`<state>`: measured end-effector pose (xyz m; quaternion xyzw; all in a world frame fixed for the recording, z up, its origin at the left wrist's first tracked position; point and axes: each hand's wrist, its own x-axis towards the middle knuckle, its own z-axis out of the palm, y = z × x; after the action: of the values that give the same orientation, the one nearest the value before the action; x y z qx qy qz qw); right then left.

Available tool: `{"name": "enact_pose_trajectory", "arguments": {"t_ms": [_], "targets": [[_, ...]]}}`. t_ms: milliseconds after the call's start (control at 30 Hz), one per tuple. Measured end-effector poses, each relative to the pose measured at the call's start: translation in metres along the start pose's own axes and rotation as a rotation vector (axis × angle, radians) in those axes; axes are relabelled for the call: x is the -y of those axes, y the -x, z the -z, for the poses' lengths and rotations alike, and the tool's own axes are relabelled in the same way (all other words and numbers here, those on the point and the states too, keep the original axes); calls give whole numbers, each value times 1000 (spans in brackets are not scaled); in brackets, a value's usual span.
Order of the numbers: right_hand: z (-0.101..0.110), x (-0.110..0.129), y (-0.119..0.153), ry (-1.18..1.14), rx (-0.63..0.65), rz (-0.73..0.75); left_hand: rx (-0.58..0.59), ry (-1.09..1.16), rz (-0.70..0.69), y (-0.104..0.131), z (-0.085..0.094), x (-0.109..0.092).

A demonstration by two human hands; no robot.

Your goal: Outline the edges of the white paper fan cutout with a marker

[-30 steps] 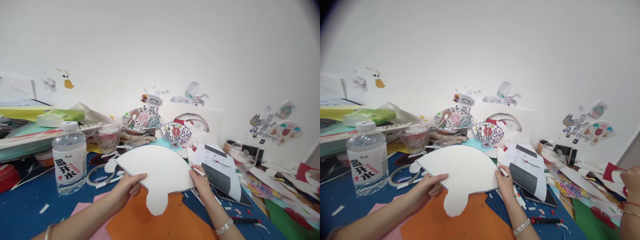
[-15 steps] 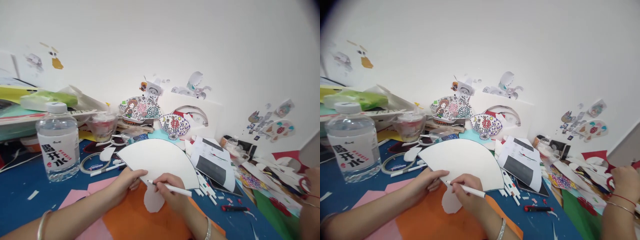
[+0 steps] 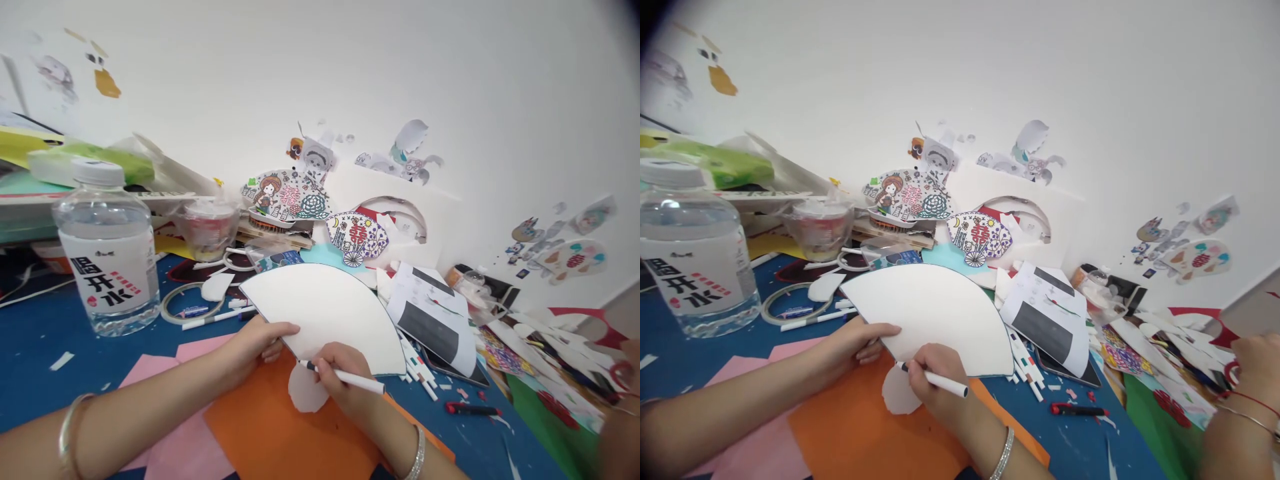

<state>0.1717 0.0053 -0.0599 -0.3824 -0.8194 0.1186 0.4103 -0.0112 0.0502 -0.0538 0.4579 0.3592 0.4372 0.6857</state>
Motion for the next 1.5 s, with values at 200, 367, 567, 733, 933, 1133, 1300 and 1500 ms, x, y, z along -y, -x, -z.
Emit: {"name": "enact_pose_trajectory", "arguments": {"t_ms": [200, 367, 567, 733, 933, 1133, 1300, 1500], "targets": [[0, 0, 0, 53, 17, 23, 19, 3, -3, -1, 1, 1], [1, 1, 0, 69, 25, 43, 23, 13, 1, 0, 0, -1], [0, 3, 0, 72, 33, 37, 14, 19, 10, 0, 0, 0], [0, 3, 1, 72, 24, 47, 43, -6, 1, -1, 3, 2], [-1, 1, 2, 94, 14, 84, 42, 7, 7, 0, 3, 0], [-1, 2, 2, 94, 18, 117, 37, 7, 20, 0, 3, -1], [-2, 2, 2, 97, 17, 131, 15, -6, 44, 2, -1, -4], [-4, 2, 1, 70, 0, 194, -10, -21, 67, 3, -3, -6]]}}
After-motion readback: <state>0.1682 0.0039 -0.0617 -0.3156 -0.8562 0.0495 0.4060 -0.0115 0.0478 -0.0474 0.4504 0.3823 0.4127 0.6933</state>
